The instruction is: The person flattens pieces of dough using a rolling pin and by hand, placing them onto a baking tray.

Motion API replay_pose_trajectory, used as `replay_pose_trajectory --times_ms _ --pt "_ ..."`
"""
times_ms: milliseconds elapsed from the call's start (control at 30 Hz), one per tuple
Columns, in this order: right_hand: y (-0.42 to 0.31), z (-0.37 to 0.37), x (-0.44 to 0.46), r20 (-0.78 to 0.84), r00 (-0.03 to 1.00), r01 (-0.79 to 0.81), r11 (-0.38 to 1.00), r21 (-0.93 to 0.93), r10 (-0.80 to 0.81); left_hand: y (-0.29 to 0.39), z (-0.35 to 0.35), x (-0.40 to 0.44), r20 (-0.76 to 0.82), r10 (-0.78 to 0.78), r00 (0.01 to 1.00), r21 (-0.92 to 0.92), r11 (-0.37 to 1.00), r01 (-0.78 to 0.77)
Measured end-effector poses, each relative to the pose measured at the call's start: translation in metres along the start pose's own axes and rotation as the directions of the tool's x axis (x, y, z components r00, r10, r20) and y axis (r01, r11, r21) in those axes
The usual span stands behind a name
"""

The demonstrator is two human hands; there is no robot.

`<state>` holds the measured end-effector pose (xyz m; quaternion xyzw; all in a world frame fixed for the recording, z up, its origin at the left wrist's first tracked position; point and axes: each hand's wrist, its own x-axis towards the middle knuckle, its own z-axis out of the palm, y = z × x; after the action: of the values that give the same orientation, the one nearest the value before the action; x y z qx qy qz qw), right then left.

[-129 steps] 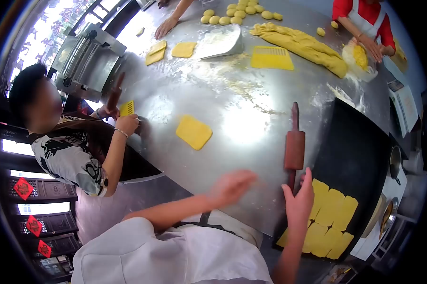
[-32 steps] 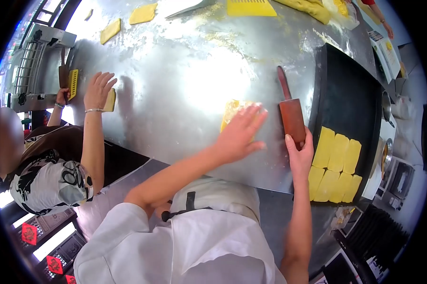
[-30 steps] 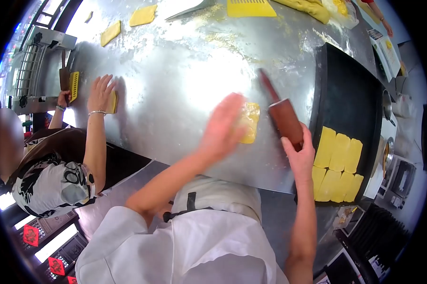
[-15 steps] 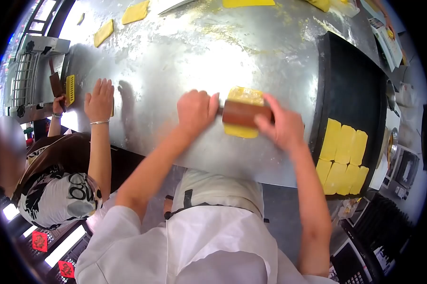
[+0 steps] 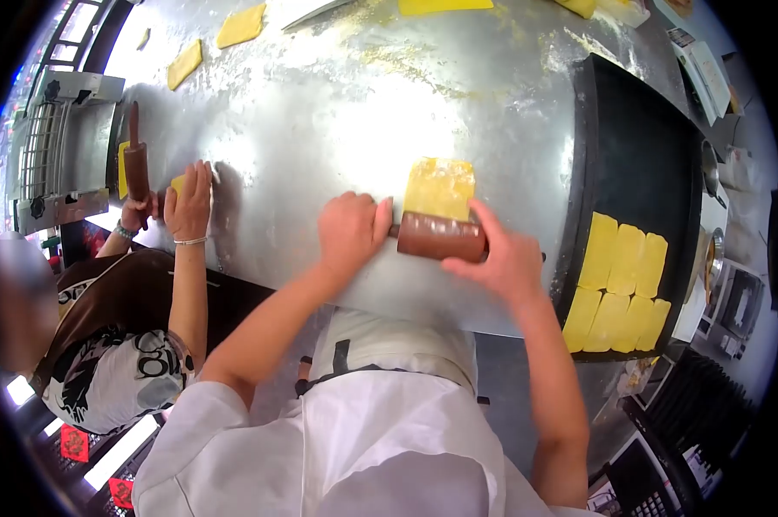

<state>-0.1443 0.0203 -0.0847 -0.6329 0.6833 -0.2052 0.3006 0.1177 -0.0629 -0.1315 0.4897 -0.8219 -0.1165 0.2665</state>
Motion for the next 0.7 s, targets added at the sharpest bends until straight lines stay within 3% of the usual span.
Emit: replay_pose_trajectory --times_ms 33,133,233,267,333,500,700 --pt "-0.004 -0.01 0.01 0.023 0.996 -0.092 0.993 0.072 0.091 -0.001 -0.005 0.015 0.161 -0.061 0.985 0.031 0.998 0.057" --pt "0.025 -0.017 0.029 -0.025 0.927 -0.339 0.866 0.369 0.373 0.008 -0.02 0.064 -0.059 0.053 0.997 -0.207 0.976 -0.064" --pt "0.048 -0.021 0.01 -0.189 0.848 -0.344 0.787 0.512 0.494 0.035 -0.016 0.051 0.097 0.118 0.988 -0.023 0.993 -0.116" --pt "0.05 -0.016 0.004 -0.274 0.833 -0.326 0.826 0.459 0.481 0.047 -0.01 0.038 0.267 0.161 0.95 -0.051 0.987 -0.153" --pt "0.048 -0.013 -0.002 -0.447 0.785 -0.297 0.894 0.337 0.429 0.067 0.015 0.017 0.382 0.228 0.896 -0.082 0.974 -0.213" --pt "0.055 -0.015 -0.009 -0.379 0.765 -0.347 0.83 0.437 0.52 0.077 0.028 -0.002 0.442 0.212 0.872 -0.047 0.976 -0.214" --pt "0.052 -0.02 -0.005 -0.366 0.779 -0.304 0.817 0.49 0.509 0.089 0.032 -0.007 0.428 0.182 0.885 -0.034 0.982 -0.186"
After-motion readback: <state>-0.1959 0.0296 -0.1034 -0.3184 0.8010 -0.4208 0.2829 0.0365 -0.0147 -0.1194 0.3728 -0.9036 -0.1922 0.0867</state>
